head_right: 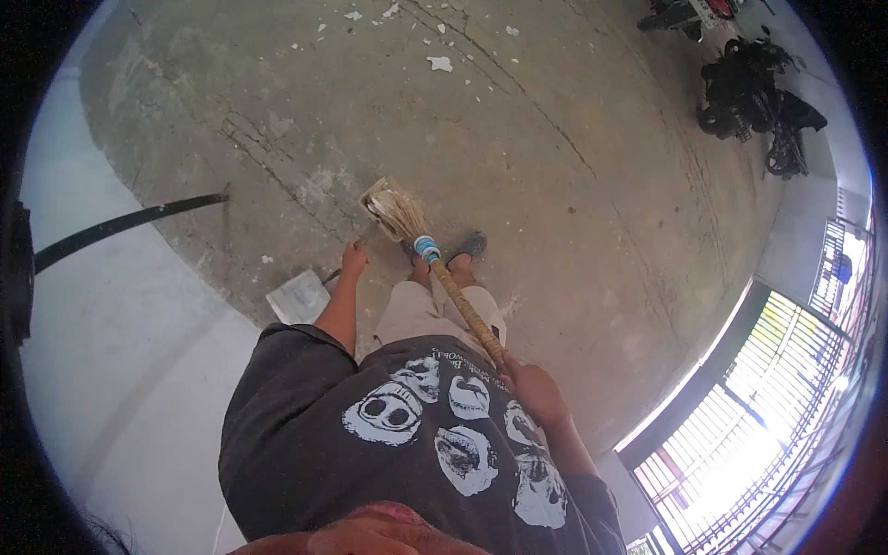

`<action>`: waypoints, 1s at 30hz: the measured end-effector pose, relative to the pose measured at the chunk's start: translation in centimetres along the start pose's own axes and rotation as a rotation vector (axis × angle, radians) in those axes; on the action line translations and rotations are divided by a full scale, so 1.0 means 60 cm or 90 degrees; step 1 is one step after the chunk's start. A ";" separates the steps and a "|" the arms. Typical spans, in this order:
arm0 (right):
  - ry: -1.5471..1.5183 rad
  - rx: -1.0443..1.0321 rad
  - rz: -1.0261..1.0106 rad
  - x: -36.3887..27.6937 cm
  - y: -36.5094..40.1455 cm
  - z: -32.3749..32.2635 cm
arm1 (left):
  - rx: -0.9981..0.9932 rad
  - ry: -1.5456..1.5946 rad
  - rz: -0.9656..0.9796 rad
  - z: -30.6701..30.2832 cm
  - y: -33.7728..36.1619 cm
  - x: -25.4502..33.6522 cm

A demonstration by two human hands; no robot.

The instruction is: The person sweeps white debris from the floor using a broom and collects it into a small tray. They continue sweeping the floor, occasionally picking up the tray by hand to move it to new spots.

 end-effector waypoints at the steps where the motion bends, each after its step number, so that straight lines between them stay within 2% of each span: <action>1: 0.011 -0.004 0.007 0.000 0.000 0.001 | 0.010 0.000 -0.002 0.000 0.002 -0.005; 14: 0.012 -0.031 0.016 0.002 0.033 -0.010 | 0.033 0.158 -0.007 0.000 -0.030 -0.079; 17: -0.029 -0.073 0.044 0.007 0.039 -0.006 | 0.050 0.189 0.004 0.007 -0.024 -0.077; 23: -0.009 -0.058 0.036 0.024 0.032 0.010 | 0.042 0.225 0.006 0.015 -0.006 -0.071; 25: -0.012 -0.063 0.045 0.032 0.028 0.015 | 0.020 0.314 -0.016 0.020 -0.003 -0.071; 30: -0.029 -0.064 0.043 0.053 0.018 0.031 | -0.004 0.346 -0.044 0.038 0.002 -0.075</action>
Point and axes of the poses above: each hand's wrist, its own y-axis away from the middle knuckle, its own z-axis out of the palm, x = y × z, the point moved 4 cm from there along -y, towards the middle knuckle, and after that the axes turned 7 degrees about -x, right-handed, at the moved point
